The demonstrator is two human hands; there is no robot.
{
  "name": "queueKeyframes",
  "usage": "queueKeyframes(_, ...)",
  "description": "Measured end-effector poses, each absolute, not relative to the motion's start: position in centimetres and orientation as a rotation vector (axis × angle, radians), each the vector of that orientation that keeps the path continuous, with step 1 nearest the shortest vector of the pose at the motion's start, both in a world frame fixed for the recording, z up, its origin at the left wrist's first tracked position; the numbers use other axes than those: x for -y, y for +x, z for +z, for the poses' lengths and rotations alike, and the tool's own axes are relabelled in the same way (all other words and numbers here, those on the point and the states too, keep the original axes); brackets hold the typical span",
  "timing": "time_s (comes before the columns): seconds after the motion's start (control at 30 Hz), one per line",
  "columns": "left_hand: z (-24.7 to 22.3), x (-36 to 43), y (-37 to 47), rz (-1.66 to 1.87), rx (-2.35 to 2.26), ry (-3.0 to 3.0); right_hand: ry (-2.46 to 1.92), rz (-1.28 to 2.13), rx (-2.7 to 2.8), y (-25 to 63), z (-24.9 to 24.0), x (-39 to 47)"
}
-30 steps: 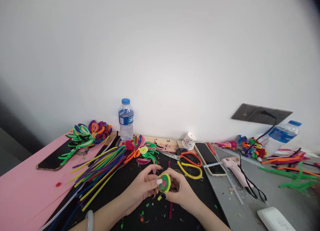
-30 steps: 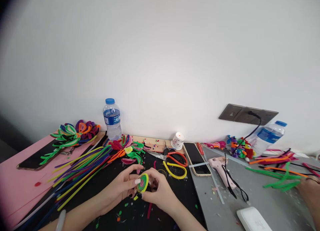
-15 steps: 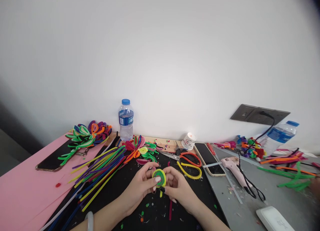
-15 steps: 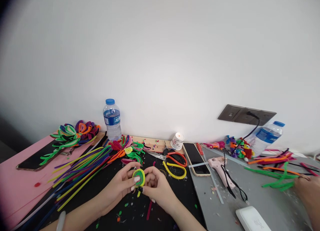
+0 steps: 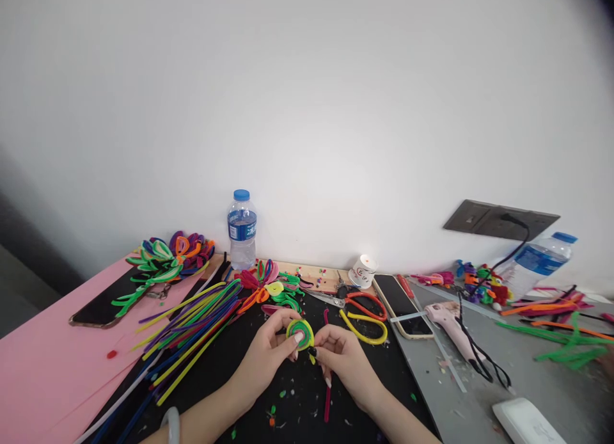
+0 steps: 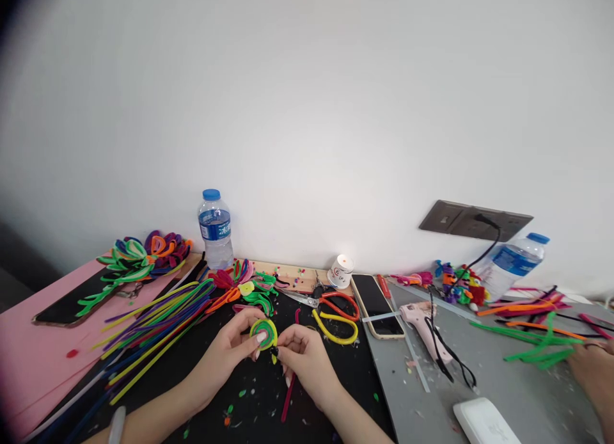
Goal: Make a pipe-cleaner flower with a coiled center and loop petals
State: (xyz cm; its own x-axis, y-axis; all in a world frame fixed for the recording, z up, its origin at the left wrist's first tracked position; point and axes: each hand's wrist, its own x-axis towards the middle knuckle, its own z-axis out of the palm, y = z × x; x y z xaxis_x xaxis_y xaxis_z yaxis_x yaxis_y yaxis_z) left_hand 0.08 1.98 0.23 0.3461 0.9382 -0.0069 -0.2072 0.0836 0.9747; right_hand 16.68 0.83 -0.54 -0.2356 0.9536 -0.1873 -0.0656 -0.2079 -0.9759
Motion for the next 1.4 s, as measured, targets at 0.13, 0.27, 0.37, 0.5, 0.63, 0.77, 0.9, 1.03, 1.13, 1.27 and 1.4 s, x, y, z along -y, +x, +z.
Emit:
queueKeyframes(0.13,0.1,-1.9,0.1,1.019,-0.820,1.178,-1.166,1.573,1.158,16.8,-0.6,-0.9)
queueKeyframes(0.27,-0.1,-1.8,0.1,1.001,-0.799,1.185,-1.162,1.584,1.151,16.7,-0.8,-0.9)
queueKeyframes(0.37,-0.3,-1.8,0.2,0.994,-0.804,1.198,-1.180,1.576,1.170,16.7,-0.8,-1.0)
queueKeyframes(0.5,-0.6,-1.8,0.3,0.993,-0.824,1.226,-1.194,1.564,1.173,16.8,-0.9,-1.0)
queueKeyframes(0.63,-0.7,-1.8,0.1,0.983,-0.857,1.298,-1.197,1.567,1.172,16.8,-0.8,-1.0)
queueKeyframes(0.77,-0.7,-1.9,-0.3,0.960,-0.953,1.445,-1.200,1.565,1.163,16.7,-0.6,-1.0)
queueKeyframes(0.9,-0.5,-2.1,-0.6,0.918,-1.006,1.570,-1.209,1.571,1.150,16.7,-0.5,-1.1)
queueKeyframes(1.03,0.0,-2.3,-0.8,0.889,-0.943,1.595,-1.206,1.598,1.164,16.9,-0.5,-1.2)
queueKeyframes(1.13,0.2,-2.3,-0.8,0.876,-0.908,1.599,-1.190,1.618,1.166,17.0,-0.5,-1.2)
queueKeyframes(1.27,0.1,-2.4,-0.8,0.876,-0.849,1.549,-1.177,1.637,1.158,17.1,-0.6,-1.3)
queueKeyframes(1.4,0.1,-2.6,-0.9,0.866,-0.828,1.518,-1.155,1.651,1.149,17.2,-0.6,-1.4)
